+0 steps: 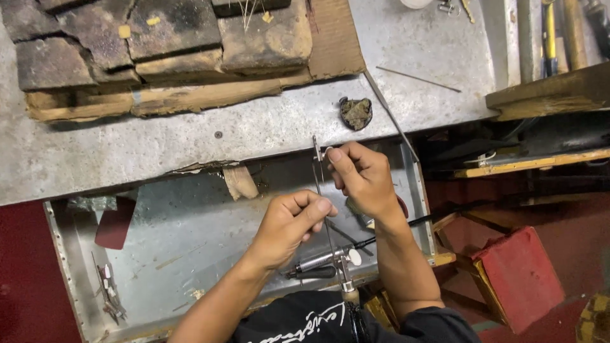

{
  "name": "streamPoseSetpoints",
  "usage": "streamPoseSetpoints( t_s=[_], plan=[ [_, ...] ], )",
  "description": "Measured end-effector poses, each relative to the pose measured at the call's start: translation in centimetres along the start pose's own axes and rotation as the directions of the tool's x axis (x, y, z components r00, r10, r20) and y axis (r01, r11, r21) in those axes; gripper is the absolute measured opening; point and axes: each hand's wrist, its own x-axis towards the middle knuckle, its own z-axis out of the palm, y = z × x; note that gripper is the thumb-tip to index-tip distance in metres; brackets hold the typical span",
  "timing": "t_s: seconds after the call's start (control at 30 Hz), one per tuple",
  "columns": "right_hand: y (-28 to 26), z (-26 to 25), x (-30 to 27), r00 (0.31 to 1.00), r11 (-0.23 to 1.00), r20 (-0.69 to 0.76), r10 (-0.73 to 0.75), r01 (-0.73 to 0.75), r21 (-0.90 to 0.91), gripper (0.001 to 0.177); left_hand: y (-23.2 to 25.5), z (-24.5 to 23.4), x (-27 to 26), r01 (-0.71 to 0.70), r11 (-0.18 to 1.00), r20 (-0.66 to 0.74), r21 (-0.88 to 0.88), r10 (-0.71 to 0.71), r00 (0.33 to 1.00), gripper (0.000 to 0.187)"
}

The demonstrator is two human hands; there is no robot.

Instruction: Using a jeweler's saw to cut a small metal piece on a wooden bench pin.

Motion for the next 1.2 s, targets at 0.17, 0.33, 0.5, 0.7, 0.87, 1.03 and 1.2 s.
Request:
streamPoseSetpoints(
  t_s=[0.17,0.33,0.5,0.7,0.87,1.03,1.2],
  plan=[
    [0.7,-0.7,-0.4,1.000,1.000,-0.003,-0.019,0.019,0.004,0.029,-0.7,0.2,-1.7,0.066,0.998,0.085,0.015,-0.067,0.994,0.025],
    [0.2,-1.2,-0.4,0.998,0.999,-0.041,-0.042,0.043,0.018,0.023,-1.1,0.1,-2.1,0.045,0.998,0.161,0.049,-0.052,0.986,0.024],
    [-0.7,-1.2,-0.1,0.989,0.987,0.022,-0.145,0.143,0.080,0.017,-1.7,-0.3,-2.3,0.004,0.995,0.201,0.102,-0.025,0.979,0.022],
    [-2.1,-0.8,-0.1,0.995,0.997,0.058,-0.077,0.078,-0.015,0.016,-0.8,-0.5,-3.0,0.073,0.970,0.257,0.233,-0.134,0.957,0.027],
    [-2.2,-0.8,0.1,0.997,0.998,0.075,-0.032,0.027,0.064,0.016,-0.6,-0.5,-3.1,0.087,0.969,0.252,0.231,-0.146,0.957,0.025],
    [-2.3,-0.6,0.1,0.996,0.997,0.080,-0.034,0.029,0.068,0.013,-0.4,-0.4,-3.2,0.086,0.970,0.250,0.229,-0.144,0.957,0.024],
    [-1.9,-0.6,0.0,0.997,0.996,0.062,-0.044,0.039,0.085,0.013,-0.6,-0.4,-3.2,0.093,0.968,0.241,0.232,-0.150,0.959,0.025]
  ],
)
